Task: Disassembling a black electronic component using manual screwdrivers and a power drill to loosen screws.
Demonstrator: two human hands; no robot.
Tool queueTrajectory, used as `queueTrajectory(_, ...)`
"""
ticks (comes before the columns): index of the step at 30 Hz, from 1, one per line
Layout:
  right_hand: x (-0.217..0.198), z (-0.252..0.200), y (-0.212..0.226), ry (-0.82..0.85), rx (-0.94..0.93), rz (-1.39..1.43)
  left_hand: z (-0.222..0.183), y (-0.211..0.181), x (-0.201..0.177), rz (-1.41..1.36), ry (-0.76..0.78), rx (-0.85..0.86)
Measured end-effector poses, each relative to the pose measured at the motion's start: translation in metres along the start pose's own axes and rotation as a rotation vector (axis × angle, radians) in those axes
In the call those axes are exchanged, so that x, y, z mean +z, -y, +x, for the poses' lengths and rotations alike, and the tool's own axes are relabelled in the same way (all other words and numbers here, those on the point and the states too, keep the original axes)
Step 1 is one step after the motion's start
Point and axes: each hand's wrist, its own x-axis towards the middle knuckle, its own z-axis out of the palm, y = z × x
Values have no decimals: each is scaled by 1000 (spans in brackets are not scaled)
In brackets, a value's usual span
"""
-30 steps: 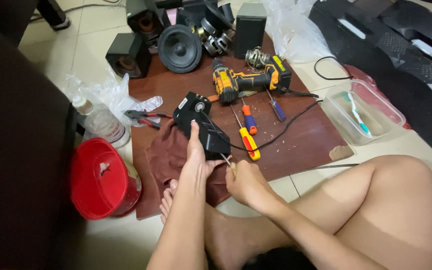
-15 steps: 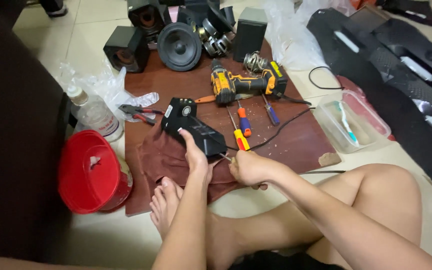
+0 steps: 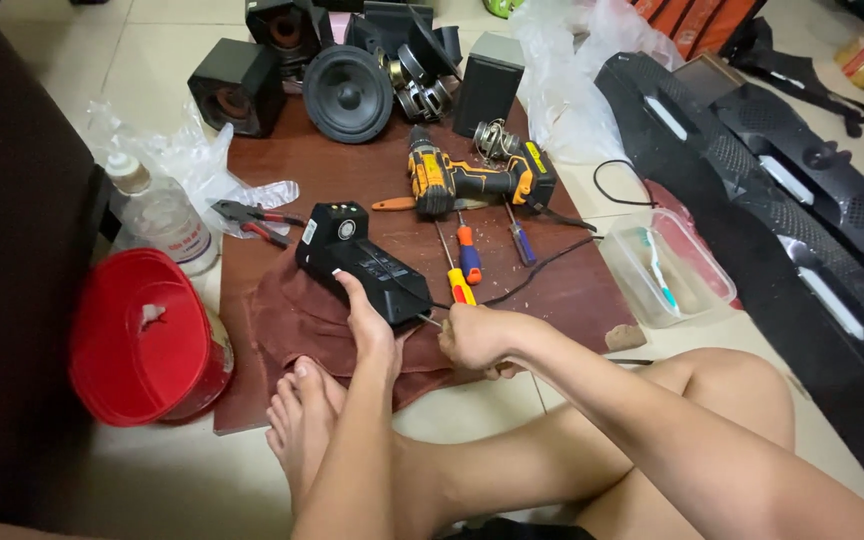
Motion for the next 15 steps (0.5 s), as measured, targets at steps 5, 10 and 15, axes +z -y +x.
queueTrajectory(5, -6, -3, 5, 30, 20, -93, 8, 7, -4, -15, 15, 1)
queueTrajectory(10, -10, 3, 4, 75, 40, -43, -7, -1, 0, -22, 7, 3)
queueTrajectory(15, -14, 11, 2, 84, 23, -74, -9, -3, 1, -11, 27, -18)
